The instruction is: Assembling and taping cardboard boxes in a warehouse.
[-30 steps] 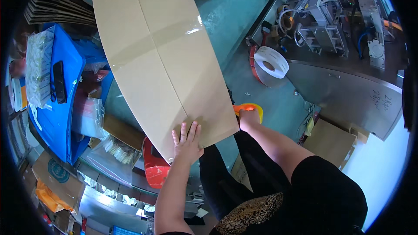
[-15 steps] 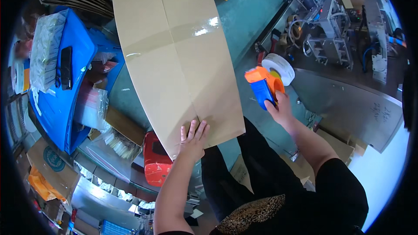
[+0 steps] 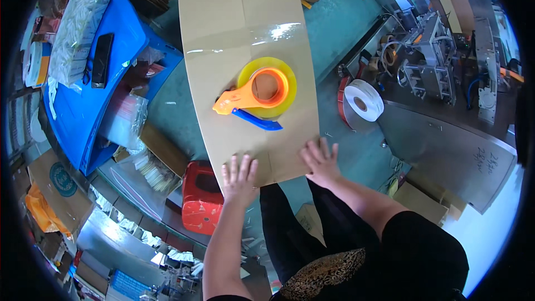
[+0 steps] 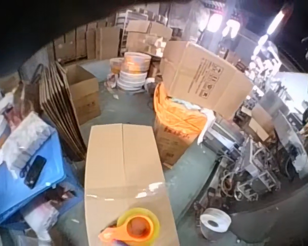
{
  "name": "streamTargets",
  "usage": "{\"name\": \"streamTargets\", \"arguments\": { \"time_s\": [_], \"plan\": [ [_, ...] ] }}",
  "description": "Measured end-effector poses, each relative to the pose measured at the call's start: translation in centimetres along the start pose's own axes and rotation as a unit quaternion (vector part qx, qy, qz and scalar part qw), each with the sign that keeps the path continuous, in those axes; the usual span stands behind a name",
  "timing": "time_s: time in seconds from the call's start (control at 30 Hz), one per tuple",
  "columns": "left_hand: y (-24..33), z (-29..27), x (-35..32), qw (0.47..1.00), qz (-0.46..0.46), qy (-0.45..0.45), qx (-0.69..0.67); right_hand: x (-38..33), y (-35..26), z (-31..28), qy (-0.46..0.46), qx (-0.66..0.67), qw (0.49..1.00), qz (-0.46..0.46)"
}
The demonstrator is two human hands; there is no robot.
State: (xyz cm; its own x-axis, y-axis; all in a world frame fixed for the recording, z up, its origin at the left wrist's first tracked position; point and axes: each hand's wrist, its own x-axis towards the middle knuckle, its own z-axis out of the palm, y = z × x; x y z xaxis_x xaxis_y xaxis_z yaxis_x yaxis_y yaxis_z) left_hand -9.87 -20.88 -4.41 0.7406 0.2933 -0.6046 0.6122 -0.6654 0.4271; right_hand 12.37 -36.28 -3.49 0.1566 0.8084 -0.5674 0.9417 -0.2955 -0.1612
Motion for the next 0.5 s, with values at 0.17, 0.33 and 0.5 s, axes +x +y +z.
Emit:
{"name": "streamTargets", "arguments": {
  "time_s": [0.17,0.33,0.5],
  "plan": [
    [-3.1,1.2,-4.5,0.96,-0.249,0.126,-0.004,-1.6,2.5,2.5,0.055,0.118,0.975,0.18],
    [-4.0,2.6,-5.4,0.887,-0.405,0.17,-0.142,-0.7,1.2,6.6,-0.075,0.204,0.937,0.272],
    [-5.0,10.2,-4.6,0.903,-0.377,0.133,-0.158,-1.3,-0.8,9.2,0.059,0.645,0.654,0.39]
  ]
}}
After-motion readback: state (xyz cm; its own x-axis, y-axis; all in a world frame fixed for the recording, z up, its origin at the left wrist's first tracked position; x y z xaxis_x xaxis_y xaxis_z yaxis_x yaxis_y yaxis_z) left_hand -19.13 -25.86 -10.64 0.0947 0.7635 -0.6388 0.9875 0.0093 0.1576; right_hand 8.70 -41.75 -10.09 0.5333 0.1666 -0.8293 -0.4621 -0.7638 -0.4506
